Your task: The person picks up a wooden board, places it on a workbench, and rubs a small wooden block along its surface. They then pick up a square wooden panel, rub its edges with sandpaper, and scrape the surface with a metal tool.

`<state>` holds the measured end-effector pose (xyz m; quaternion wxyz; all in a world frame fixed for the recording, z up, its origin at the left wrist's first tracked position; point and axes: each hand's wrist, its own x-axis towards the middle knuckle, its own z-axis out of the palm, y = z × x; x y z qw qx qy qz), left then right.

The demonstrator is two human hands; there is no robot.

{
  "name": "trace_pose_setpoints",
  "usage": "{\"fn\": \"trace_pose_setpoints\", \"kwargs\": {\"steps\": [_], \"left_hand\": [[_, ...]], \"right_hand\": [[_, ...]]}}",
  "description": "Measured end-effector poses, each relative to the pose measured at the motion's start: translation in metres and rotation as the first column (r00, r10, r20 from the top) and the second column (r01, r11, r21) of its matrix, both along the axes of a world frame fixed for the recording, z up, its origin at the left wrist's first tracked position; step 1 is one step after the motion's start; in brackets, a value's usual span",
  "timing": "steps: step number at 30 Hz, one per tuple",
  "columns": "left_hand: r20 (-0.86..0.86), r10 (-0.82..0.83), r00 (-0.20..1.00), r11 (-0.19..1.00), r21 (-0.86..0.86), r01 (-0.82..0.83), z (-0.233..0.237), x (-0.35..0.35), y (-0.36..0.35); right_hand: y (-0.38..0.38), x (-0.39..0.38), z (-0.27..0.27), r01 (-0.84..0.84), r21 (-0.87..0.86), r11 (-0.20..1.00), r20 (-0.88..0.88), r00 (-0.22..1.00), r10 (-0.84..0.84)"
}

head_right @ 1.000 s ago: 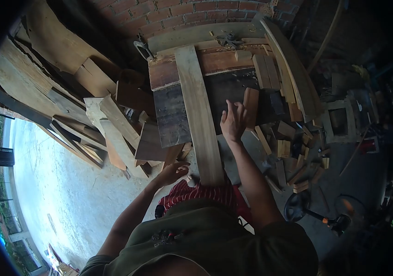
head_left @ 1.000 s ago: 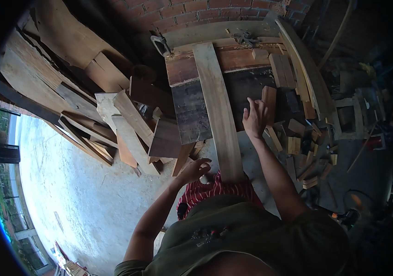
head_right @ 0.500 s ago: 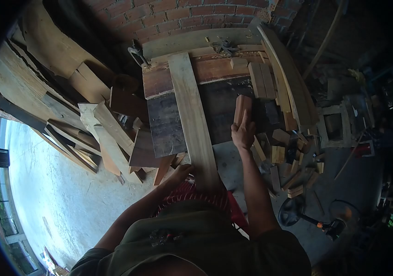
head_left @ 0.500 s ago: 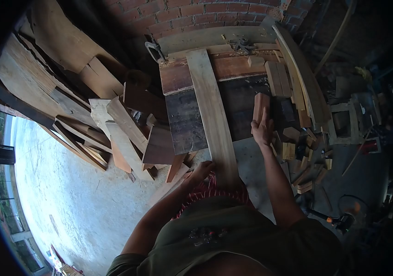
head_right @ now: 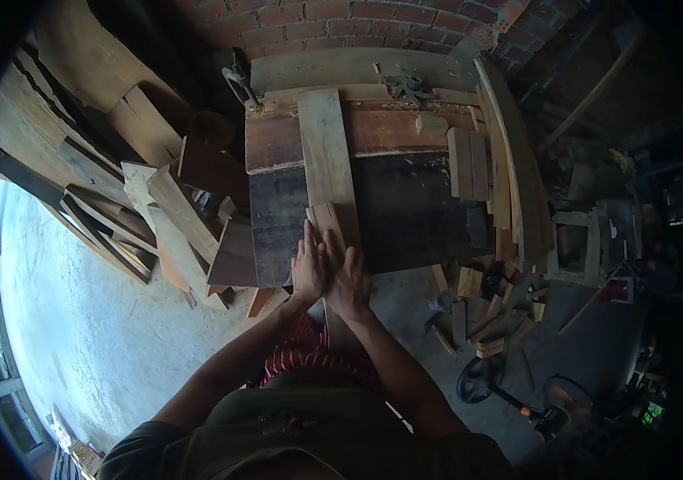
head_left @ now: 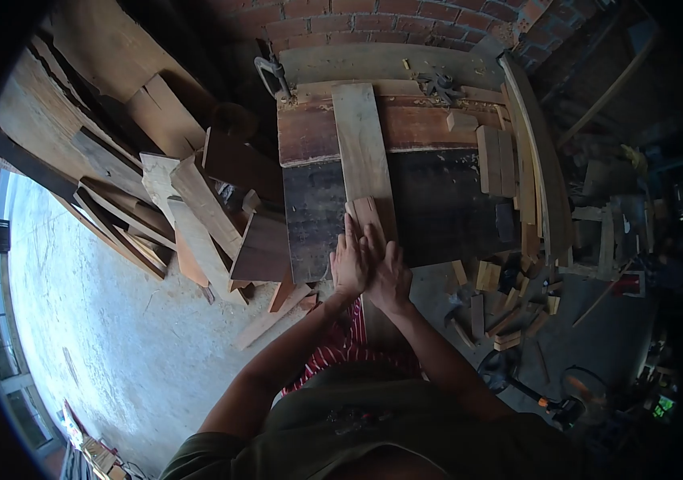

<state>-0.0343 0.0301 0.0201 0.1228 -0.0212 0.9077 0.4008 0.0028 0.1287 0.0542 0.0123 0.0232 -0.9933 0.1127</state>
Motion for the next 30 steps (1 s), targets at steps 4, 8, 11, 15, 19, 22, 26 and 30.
{"fn": "trace_pose_setpoints", "kwargs": {"steps": [4, 8, 11, 15, 19, 22, 26, 30], "left_hand": [[-0.022, 0.113, 0.993, 0.993, -0.034, -0.114, -0.013, -0.093, 0.006], [-0.02, 0.137, 0.99, 0.989, -0.054, -0.138, 0.0, -0.231, 0.001], [-0.055, 0.139, 0.989, 0.988, -0.053, -0.142, 0.0, -0.318, -0.008], [-0.07, 0.065, 0.995, 0.998, -0.011, -0.066, -0.043, -0.4, -0.023], [-0.06, 0.098, 0.993, 0.992, -0.072, -0.102, 0.006, -0.324, -0.005], [-0.068, -0.011, 0.998, 0.988, -0.152, 0.001, 0.01, -0.224, 0.006], [-0.189, -0.11, 0.976, 0.977, -0.201, 0.071, 0.0, -0.069, 0.014], [-0.068, -0.143, 0.987, 0.973, -0.192, 0.128, 0.008, 0.008, 0.018]], "right_hand": [[0.004, -0.102, 0.0, -0.039, -0.119, 0.992, -0.024, 0.999, 0.037], [-0.001, -0.231, -0.008, -0.032, -0.149, 0.988, -0.097, 0.995, 0.018], [-0.008, -0.317, -0.018, -0.045, -0.165, 0.985, -0.127, 0.992, 0.024], [-0.012, -0.365, -0.024, -0.063, -0.133, 0.989, -0.239, 0.971, 0.03], [-0.007, -0.314, -0.02, -0.047, -0.153, 0.987, -0.225, 0.974, 0.012], [0.004, -0.216, -0.011, -0.016, -0.137, 0.99, -0.152, 0.988, -0.005], [0.014, -0.069, 0.007, 0.015, -0.124, 0.992, -0.033, 0.999, -0.02], [0.017, 0.005, 0.002, 0.034, -0.071, 0.997, -0.041, 0.998, -0.037]]}}
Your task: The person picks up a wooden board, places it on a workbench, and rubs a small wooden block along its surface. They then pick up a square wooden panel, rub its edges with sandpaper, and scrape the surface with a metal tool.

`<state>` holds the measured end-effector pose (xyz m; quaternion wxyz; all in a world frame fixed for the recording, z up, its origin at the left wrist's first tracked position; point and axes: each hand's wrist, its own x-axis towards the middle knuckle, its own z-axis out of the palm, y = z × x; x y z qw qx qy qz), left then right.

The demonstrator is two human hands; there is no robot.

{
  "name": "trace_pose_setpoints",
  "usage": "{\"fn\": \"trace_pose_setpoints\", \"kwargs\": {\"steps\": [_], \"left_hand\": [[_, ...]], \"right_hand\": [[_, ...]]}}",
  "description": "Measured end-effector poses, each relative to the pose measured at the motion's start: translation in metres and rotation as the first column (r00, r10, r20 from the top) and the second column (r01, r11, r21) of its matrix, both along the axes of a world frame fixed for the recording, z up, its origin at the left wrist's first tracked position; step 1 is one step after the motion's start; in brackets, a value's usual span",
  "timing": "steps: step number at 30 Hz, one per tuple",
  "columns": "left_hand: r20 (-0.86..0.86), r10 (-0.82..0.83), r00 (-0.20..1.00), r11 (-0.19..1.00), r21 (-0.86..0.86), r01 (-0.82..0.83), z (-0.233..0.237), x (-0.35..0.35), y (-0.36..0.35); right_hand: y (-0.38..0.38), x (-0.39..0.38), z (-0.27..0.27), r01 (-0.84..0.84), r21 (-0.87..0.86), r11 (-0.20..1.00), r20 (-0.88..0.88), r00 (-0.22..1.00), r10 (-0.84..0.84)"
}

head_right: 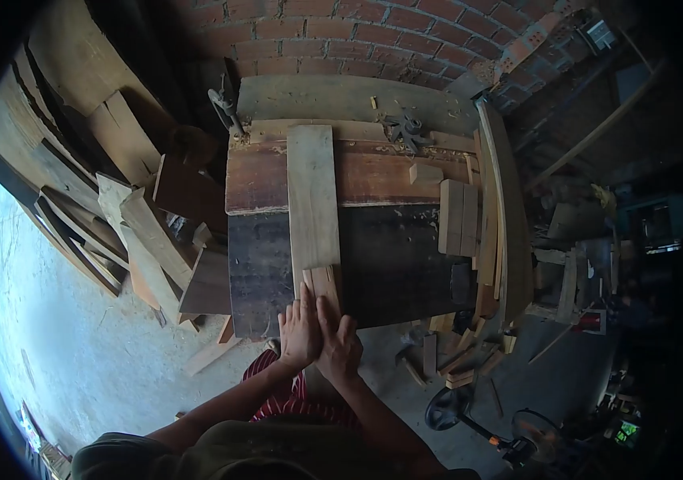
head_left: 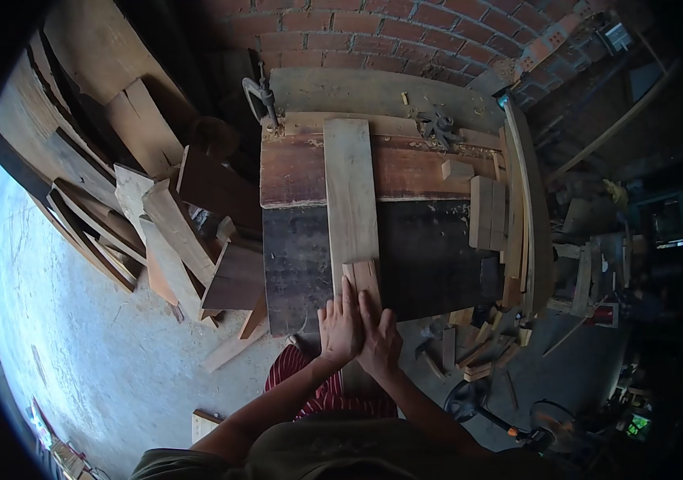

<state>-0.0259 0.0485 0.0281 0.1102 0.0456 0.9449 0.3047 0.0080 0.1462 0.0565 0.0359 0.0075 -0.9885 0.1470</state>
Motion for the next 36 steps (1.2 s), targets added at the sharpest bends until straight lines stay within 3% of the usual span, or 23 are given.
{"fn": "trace_pose_setpoints", "kwargs": {"steps": [1, 2, 4, 8, 12, 15, 20, 26, 29, 30, 31, 32, 34, 35, 36], "left_hand": [[0.113, -0.019, 0.993, 0.999, 0.045, 0.014, 0.002, -0.006, -0.001], [0.12, -0.008, 0.993, 0.999, 0.05, 0.002, -0.001, -0.021, 0.002], [-0.01, 0.002, 1.0, 0.999, 0.044, -0.001, -0.003, -0.073, 0.007], [-0.123, 0.029, 0.992, 0.998, 0.06, -0.022, 0.007, -0.216, 0.02], [-0.24, 0.038, 0.97, 0.989, -0.131, -0.071, 0.0, -0.332, 0.033], [-0.168, 0.053, 0.984, 0.985, -0.155, -0.079, 0.011, -0.365, 0.033], [-0.095, 0.069, 0.993, 0.994, -0.077, -0.077, 0.006, -0.297, 0.023], [-0.118, 0.02, 0.993, 1.0, 0.015, -0.018, -0.01, -0.066, -0.015], [-0.003, -0.01, 1.0, 1.0, -0.008, 0.01, -0.007, 0.025, -0.026], [-0.004, -0.017, 1.0, 1.0, -0.01, 0.017, -0.003, 0.037, -0.028], [0.17, -0.049, 0.984, 0.999, 0.03, 0.045, -0.004, 0.039, -0.029], [0.178, -0.039, 0.983, 0.999, 0.038, 0.032, -0.007, 0.035, -0.028], [-0.055, 0.036, 0.998, 0.999, 0.016, -0.035, -0.018, 0.011, -0.022], [0.076, 0.04, 0.996, 0.997, 0.07, -0.045, -0.006, -0.019, -0.023], [-0.007, 0.074, 0.997, 0.994, 0.086, -0.073, -0.011, -0.046, -0.022]], "right_hand": [[0.002, -0.008, -0.001, 0.004, 0.015, 1.0, 0.037, 0.999, -0.004], [0.004, -0.018, -0.004, 0.009, 0.026, 1.0, 0.081, 0.997, -0.011], [0.006, -0.07, -0.001, 0.016, 0.086, 0.996, 0.057, 0.998, -0.021], [0.018, -0.206, -0.007, 0.025, -0.046, 0.999, -0.08, 0.996, -0.029], [0.022, -0.314, -0.014, 0.09, -0.067, 0.994, -0.071, 0.993, -0.095], [0.022, -0.347, -0.02, 0.085, -0.083, 0.993, -0.188, 0.977, -0.099], [0.012, -0.277, -0.016, 0.086, -0.09, 0.992, -0.116, 0.989, -0.097], [-0.014, -0.062, 0.003, -0.015, -0.005, 1.0, -0.008, 1.0, 0.015], [-0.019, 0.024, -0.009, -0.028, 0.033, 0.999, 0.021, 0.999, 0.027], [-0.018, 0.034, -0.004, -0.063, 0.043, 0.997, 0.071, 0.996, 0.06], [-0.015, 0.034, -0.006, -0.074, 0.023, 0.997, 0.072, 0.995, 0.072], [-0.013, 0.033, -0.009, -0.081, 0.0, 0.997, 0.077, 0.994, 0.08], [-0.01, -0.001, -0.006, -0.117, 0.017, 0.993, 0.05, 0.992, 0.116], [-0.01, -0.026, -0.005, -0.138, 0.026, 0.99, 0.018, 0.99, 0.138], [-0.011, -0.054, -0.006, -0.138, 0.013, 0.99, -0.029, 0.99, 0.139]]}}
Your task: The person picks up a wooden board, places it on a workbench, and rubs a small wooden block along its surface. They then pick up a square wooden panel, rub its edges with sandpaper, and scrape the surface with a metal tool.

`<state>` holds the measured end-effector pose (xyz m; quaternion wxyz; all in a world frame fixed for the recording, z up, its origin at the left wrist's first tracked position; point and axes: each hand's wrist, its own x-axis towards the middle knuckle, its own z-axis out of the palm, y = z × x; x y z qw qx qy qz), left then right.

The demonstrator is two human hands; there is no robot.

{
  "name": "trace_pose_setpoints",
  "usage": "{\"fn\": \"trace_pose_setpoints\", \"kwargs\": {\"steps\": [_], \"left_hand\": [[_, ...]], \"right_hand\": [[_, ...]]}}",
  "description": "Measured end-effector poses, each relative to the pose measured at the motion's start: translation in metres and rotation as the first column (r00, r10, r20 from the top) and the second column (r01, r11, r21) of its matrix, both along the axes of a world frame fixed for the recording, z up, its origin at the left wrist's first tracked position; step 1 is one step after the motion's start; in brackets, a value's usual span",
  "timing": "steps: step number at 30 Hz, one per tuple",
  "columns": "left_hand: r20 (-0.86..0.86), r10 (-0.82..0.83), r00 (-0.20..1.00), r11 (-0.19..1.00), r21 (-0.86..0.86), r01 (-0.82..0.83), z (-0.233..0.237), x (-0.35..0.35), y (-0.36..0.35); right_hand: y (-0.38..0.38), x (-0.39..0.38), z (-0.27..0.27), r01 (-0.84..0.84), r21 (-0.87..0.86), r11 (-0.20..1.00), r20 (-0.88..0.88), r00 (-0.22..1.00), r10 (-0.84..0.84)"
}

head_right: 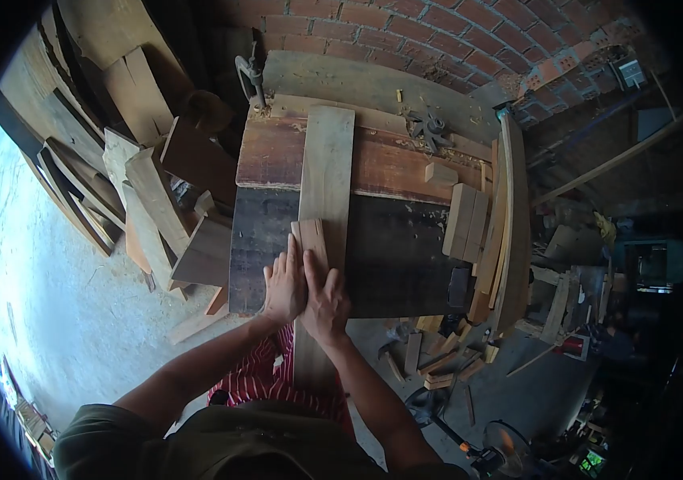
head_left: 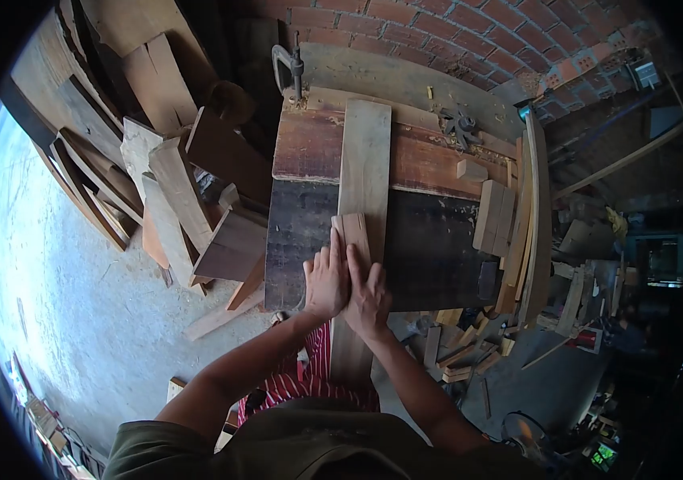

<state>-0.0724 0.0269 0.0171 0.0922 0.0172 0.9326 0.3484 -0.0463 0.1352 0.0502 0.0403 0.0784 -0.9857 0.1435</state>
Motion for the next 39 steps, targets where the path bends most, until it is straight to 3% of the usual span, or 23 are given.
{"fn": "trace_pose_setpoints", "kwargs": {"steps": [3, 4, 6, 9, 12, 15, 20, 23, 24, 27, 30, 35, 36, 39], "left_hand": [[-0.049, 0.055, 0.997, 0.998, 0.013, -0.054, 0.004, -0.11, -0.001], [-0.247, 0.103, 0.963, 0.994, -0.003, -0.107, -0.014, -0.146, 0.002], [-0.161, 0.12, 0.98, 0.993, -0.004, -0.122, -0.007, -0.218, -0.003], [-0.174, 0.152, 0.973, 0.988, 0.049, -0.146, -0.014, -0.292, -0.011], [-0.079, 0.157, 0.984, 0.987, -0.011, -0.158, -0.005, -0.304, -0.009], [-0.118, 0.116, 0.986, 0.993, 0.011, -0.115, -0.007, -0.249, -0.002], [-0.125, 0.023, 0.992, 1.0, 0.004, -0.023, 0.0, -0.072, 0.013], [-0.041, -0.065, 0.997, 0.996, -0.064, 0.062, -0.003, 0.029, 0.018], [0.051, -0.102, 0.993, 0.993, -0.053, 0.105, 0.005, 0.052, 0.017], [0.062, -0.18, 0.982, 0.983, -0.034, 0.183, 0.003, 0.078, 0.012], [-0.029, -0.115, 0.993, 0.993, -0.017, 0.114, 0.0, 0.03, 0.02], [-0.222, -0.071, 0.972, 0.997, 0.001, 0.073, 0.0, -0.152, 0.035], [-0.137, -0.085, 0.987, 0.996, -0.031, 0.081, 0.007, -0.192, 0.039], [-0.091, -0.058, 0.994, 0.992, -0.117, 0.047, 0.013, -0.277, 0.046]], "right_hand": [[-0.001, -0.107, 0.0, -0.006, -0.04, 0.999, -0.046, 0.999, 0.004], [-0.001, -0.143, -0.003, -0.011, -0.077, 0.997, -0.066, 0.998, 0.006], [-0.003, -0.208, -0.009, -0.014, -0.091, 0.996, -0.091, 0.996, 0.006], [-0.011, -0.278, -0.012, -0.005, -0.062, 0.998, -0.139, 0.99, -0.004], [-0.012, -0.285, -0.007, 0.011, -0.096, 0.995, -0.085, 0.996, -0.019], [-0.005, -0.231, -0.012, 0.035, -0.108, 0.994, -0.087, 0.995, -0.045], [0.008, -0.063, 0.002, 0.072, -0.053, 0.996, 0.012, 0.997, -0.071], [0.014, 0.037, 0.0, 0.085, 0.004, 0.996, 0.025, 0.996, -0.085], [0.016, 0.06, -0.001, 0.096, 0.023, 0.995, 0.059, 0.993, -0.098], [0.02, 0.084, 0.006, 0.071, -0.007, 0.997, 0.092, 0.993, -0.07], [0.024, 0.034, 0.005, 0.064, 0.016, 0.998, 0.04, 0.997, -0.065], [0.034, -0.135, 0.0, 0.115, -0.046, 0.992, -0.05, 0.992, -0.117], [0.034, -0.17, -0.002, 0.137, -0.059, 0.989, -0.055, 0.989, -0.14], [0.039, -0.251, -0.012, 0.136, -0.089, 0.987, -0.146, 0.978, -0.148]]}}
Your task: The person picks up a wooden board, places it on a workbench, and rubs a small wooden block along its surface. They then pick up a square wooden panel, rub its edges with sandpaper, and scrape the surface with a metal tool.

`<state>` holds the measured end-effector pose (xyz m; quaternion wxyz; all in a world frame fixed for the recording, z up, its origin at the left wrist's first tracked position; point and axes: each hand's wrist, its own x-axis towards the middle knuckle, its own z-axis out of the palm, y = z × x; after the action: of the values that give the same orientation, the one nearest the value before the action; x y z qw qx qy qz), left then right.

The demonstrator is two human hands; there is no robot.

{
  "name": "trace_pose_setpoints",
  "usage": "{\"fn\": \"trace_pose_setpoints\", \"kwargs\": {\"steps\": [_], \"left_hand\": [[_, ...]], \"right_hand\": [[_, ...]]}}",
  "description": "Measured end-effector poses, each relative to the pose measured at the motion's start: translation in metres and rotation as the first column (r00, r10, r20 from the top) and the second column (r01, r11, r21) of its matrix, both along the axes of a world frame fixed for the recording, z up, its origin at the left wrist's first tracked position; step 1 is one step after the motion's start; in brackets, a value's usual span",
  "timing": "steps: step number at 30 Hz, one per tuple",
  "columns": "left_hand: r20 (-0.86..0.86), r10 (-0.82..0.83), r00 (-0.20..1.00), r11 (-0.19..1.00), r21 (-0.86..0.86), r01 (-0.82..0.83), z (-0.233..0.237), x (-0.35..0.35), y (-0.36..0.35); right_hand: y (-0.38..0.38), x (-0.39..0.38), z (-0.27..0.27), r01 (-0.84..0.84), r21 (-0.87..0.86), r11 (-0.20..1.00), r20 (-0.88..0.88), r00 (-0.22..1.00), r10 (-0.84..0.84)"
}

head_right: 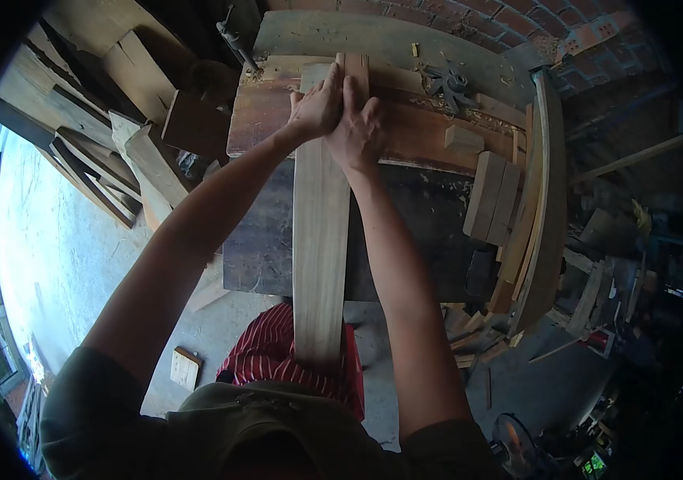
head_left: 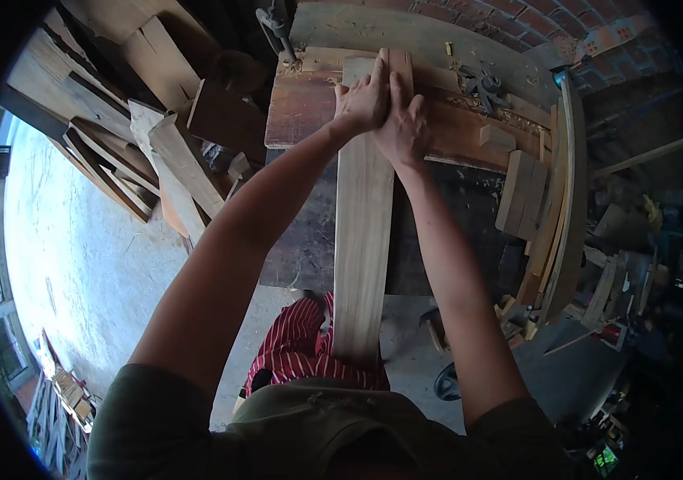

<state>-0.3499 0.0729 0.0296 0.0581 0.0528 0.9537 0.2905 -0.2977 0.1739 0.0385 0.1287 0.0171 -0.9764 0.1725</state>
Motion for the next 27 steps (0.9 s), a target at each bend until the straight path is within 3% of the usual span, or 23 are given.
{"fn": "trace_pose_setpoints", "kwargs": {"steps": [3, 6, 7, 8, 10, 15, 18, 21, 25, 27], "left_hand": [[0.081, 0.005, 0.997, 0.999, 0.04, -0.008, 0.01, -0.025, 0.002], [0.066, -0.014, 0.998, 1.0, -0.012, 0.014, 0.014, 0.007, 0.001], [0.122, -0.014, 0.992, 0.999, 0.03, 0.01, 0.016, 0.029, -0.001], [0.001, -0.005, 1.0, 0.999, 0.035, 0.005, -0.004, 0.056, -0.003], [0.001, 0.003, 1.0, 0.997, 0.081, -0.003, -0.007, 0.127, -0.011], [0.161, -0.034, 0.986, 0.983, 0.183, 0.004, -0.004, 0.316, -0.029], [0.278, -0.058, 0.959, 0.992, 0.127, 0.023, -0.001, 0.369, -0.033], [0.293, -0.081, 0.953, 0.99, 0.132, 0.043, -0.006, 0.369, -0.033], [-0.002, 0.096, 0.995, 0.976, 0.199, -0.094, -0.015, 0.259, -0.033], [-0.048, 0.12, 0.992, 0.988, 0.106, -0.115, -0.023, 0.182, -0.037]], "right_hand": [[-0.002, -0.023, -0.003, 0.015, 0.024, 1.0, -0.001, 1.0, -0.015], [-0.001, 0.004, -0.004, 0.02, 0.042, 0.999, -0.017, 1.0, -0.02], [-0.003, 0.026, -0.005, 0.02, 0.022, 1.0, -0.002, 1.0, -0.02], [-0.005, 0.053, 0.0, 0.002, 0.002, 1.0, 0.032, 0.999, -0.002], [-0.009, 0.119, 0.003, -0.032, -0.025, 0.999, 0.075, 0.997, 0.034], [-0.018, 0.292, 0.021, -0.107, 0.011, 0.994, 0.309, 0.946, 0.098], [-0.017, 0.346, 0.015, -0.132, 0.036, 0.991, 0.321, 0.94, 0.114], [-0.012, 0.341, 0.011, -0.169, 0.014, 0.985, 0.281, 0.947, 0.158], [-0.018, 0.223, 0.015, -0.217, -0.006, 0.976, 0.229, 0.95, 0.213], [-0.023, 0.149, 0.007, -0.226, -0.017, 0.974, 0.113, 0.967, 0.227]]}}
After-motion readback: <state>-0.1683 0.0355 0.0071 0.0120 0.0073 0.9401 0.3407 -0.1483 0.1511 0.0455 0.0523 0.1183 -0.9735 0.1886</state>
